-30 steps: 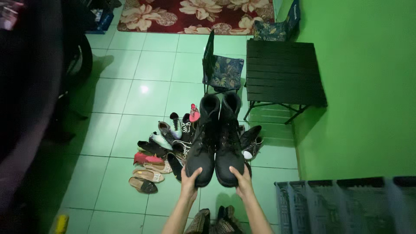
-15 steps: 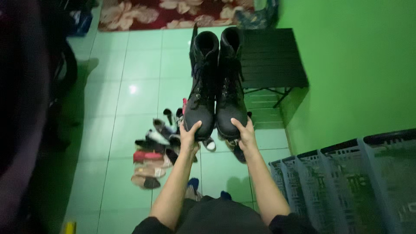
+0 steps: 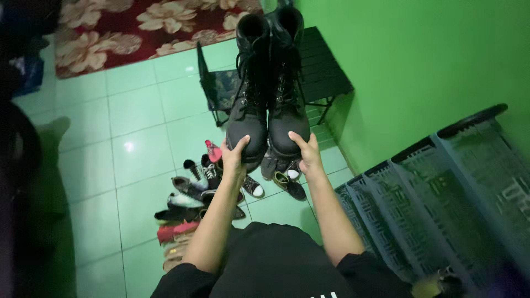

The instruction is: The person sits on the floor and organizes a large collection of shoes. They pick up pairs of boots and shoes, place them on a nearby table, and then transfer them to a wall-mounted shoe rack.

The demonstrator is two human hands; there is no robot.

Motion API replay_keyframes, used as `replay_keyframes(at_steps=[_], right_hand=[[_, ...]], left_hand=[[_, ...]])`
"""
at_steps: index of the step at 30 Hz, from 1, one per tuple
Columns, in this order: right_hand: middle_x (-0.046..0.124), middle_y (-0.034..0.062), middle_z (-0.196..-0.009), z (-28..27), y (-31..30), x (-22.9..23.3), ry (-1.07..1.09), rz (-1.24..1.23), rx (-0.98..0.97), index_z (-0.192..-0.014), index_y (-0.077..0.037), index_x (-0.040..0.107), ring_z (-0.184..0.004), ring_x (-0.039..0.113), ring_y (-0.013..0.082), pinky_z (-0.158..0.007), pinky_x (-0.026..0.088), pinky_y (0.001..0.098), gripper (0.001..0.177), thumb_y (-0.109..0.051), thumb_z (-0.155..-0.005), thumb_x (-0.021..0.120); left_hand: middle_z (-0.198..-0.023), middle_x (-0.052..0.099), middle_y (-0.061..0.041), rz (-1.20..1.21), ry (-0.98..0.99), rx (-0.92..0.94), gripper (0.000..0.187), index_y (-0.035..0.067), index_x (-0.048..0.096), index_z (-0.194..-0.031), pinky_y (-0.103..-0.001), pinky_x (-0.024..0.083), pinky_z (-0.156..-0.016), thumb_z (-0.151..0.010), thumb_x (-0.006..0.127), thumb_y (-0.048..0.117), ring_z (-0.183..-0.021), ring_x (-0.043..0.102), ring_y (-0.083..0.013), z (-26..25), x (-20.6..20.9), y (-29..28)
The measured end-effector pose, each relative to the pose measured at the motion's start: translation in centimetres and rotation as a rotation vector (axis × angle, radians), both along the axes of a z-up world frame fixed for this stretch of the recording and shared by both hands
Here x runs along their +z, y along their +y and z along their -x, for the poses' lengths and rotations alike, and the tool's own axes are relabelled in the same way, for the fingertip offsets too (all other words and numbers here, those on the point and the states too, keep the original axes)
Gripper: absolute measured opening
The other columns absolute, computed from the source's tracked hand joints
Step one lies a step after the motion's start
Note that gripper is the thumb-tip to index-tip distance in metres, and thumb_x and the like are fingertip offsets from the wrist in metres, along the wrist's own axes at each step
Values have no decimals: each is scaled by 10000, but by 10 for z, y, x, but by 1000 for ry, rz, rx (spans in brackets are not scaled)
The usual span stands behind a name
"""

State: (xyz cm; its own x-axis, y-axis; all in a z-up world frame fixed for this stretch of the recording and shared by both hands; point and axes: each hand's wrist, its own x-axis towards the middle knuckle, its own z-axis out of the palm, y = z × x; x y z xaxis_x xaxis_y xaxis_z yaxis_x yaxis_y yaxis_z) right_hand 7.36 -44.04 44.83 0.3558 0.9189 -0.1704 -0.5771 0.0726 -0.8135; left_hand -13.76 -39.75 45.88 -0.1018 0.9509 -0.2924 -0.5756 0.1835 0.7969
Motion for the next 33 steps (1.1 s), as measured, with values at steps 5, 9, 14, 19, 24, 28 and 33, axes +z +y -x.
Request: replay_keyframes(at_steps=[5, 9, 14, 19, 24, 28, 33], right_hand=[[659, 124, -1318, -9, -8, 0, -74, -17, -122, -1385, -5, 540, -1178, 656, 245, -1012, 527, 361, 683, -156, -789, 837], [659, 136, -1294, -16, -29, -4, -21, -7, -227, -1383, 9, 543, -1155, 657, 256, -997, 535, 386, 668, -146, -801, 834], [654, 107, -1295, -27, -69, -10, 11, -26, -395, -1380, -22, 529, -1161, 652, 244, -984, 544, 394, 670, -156, -796, 829], [651, 152, -1322, -30, -115, -22, 35, -9, -560, -1385, 6, 531, -1172, 656, 268, -995, 546, 401, 678, -150, -801, 837], [632, 151, -1341, -22, -169, -35, 33, 64, -715, -1398, 12, 508, -1195, 643, 263, -1003, 538, 405, 700, -152, -803, 839], [629, 119, -1349, -5, -210, -38, 55, 115, -821, -1411, -22, 491, -1204, 644, 240, -1004, 532, 392, 716, -170, -797, 828], [630, 166, -1344, 8, -265, -45, 31, 89, -951, -1426, 13, 502, -1186, 644, 266, -991, 545, 400, 724, -154, -808, 839]], left_hand=[[-1255, 575, -183, 23, -62, -150, 866, 80, 375, -1409, -517, 600, -857, -683, 848, 75, -1101, 640, -360, -14, 10, 14], [-1287, 568, -166, 5, -90, -291, 880, 82, 369, -1418, -500, 585, -889, -685, 855, 86, -1120, 633, -320, -27, 5, 20], [-1318, 583, -191, -15, 56, -452, 868, 38, 407, -1450, -432, 560, -938, -726, 879, 127, -1139, 628, -308, -56, -9, 21], [-1346, 551, -181, 57, 75, -611, 935, 68, 365, -1473, -437, 568, -934, -696, 882, 124, -1161, 622, -318, -84, -11, 4], [-1372, 524, -181, 96, 48, -772, 958, 92, 342, -1496, -467, 579, -941, -695, 867, 104, -1173, 623, -332, -103, -19, -27], [-1370, 529, -188, 116, 29, -903, 952, 84, 323, -1500, -492, 581, -935, -710, 853, 91, -1169, 621, -342, -109, -34, -55], [-1369, 558, -190, 101, 96, -1026, 925, 51, 330, -1494, -444, 564, -989, -735, 857, 74, -1198, 628, -326, -129, -60, -94]])
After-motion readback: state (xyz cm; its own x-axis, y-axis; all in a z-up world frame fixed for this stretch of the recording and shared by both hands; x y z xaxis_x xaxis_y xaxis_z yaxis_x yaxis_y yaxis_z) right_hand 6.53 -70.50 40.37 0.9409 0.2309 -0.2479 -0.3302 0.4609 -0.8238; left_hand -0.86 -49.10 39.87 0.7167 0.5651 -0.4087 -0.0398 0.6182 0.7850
